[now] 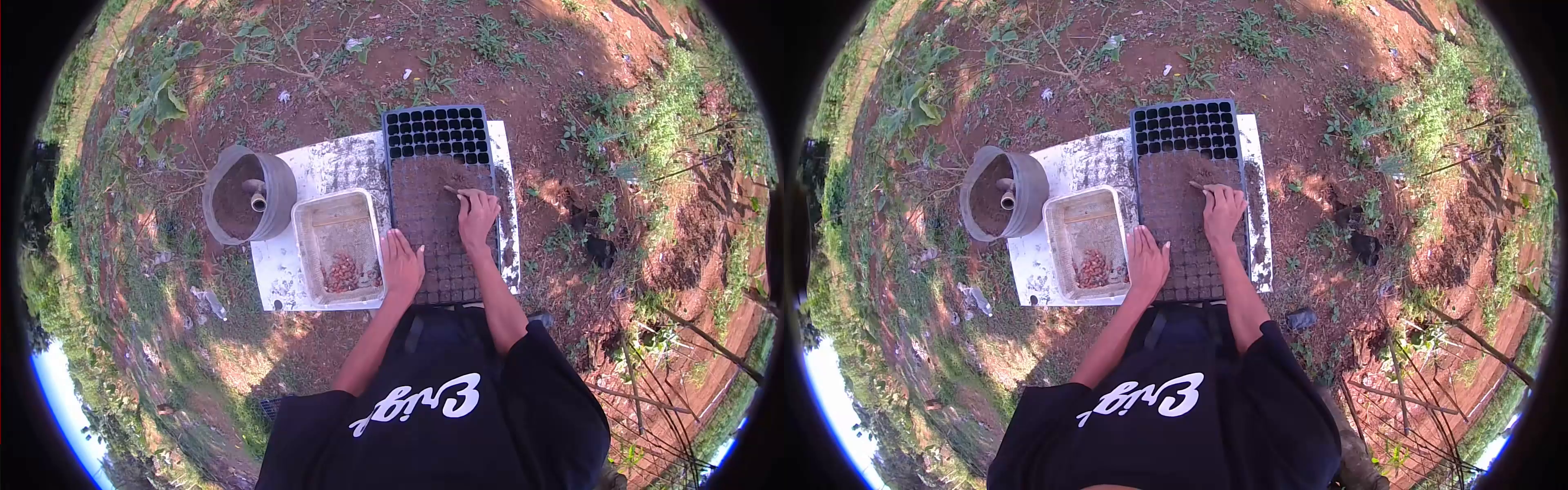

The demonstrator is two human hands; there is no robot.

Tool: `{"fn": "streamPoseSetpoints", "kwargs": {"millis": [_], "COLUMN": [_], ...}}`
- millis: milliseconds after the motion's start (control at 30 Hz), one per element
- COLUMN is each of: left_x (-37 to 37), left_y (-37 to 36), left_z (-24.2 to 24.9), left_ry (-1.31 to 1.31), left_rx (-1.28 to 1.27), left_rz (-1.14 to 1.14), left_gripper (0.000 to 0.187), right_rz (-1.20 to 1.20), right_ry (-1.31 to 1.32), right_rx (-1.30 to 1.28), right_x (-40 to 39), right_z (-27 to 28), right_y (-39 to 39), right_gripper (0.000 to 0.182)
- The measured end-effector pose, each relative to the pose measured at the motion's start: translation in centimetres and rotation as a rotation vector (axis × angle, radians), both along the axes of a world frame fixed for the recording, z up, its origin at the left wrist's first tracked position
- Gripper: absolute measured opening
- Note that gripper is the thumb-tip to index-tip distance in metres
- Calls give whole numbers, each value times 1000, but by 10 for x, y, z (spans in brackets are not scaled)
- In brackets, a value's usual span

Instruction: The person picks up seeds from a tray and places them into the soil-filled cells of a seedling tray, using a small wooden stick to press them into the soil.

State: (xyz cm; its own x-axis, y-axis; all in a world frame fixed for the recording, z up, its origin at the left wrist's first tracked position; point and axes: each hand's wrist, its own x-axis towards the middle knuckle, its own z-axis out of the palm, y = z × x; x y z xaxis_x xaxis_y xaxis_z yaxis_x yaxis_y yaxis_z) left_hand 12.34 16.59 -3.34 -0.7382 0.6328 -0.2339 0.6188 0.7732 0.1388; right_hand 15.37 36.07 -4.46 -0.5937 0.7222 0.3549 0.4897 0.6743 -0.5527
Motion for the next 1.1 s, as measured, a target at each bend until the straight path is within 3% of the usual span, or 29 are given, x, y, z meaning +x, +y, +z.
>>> {"fn": "streamPoseSetpoints", "kwargs": {"millis": [67, 233, 467, 600, 900, 1033, 1100], "left_x": [3, -1, -15, -17, -19, -20, -19], "left_y": [2, 6, -2, -7, -5, -3, -3], "left_z": [0, 0, 2, 0, 4, 8, 5], "left_ry": [4, -14, -37, -64, -89, -128, -117], "left_rx": [-11, -17, 7, 35, 18, 57, 67], "left_rz": [23, 60, -67, -108, -109, -76, -79], "left_gripper": [73, 72, 69, 69, 68, 68, 67], "right_rz": [-21, 223, 40, -62, 45, -29, -197], "right_ry": [21, -79, -102, -62, -50, -83, -72], "right_rx": [-35, -23, 110, 44, -10, 29, 47], "right_x": [12, 20, -29, -33, -48, -69, -76], "right_z": [5, -6, -12, -8, -12, -13, -17], "right_y": [-13, -44, -19, -5, -53, -37, -31], "right_gripper": [9, 9, 6, 4, 9, 8, 8]}}
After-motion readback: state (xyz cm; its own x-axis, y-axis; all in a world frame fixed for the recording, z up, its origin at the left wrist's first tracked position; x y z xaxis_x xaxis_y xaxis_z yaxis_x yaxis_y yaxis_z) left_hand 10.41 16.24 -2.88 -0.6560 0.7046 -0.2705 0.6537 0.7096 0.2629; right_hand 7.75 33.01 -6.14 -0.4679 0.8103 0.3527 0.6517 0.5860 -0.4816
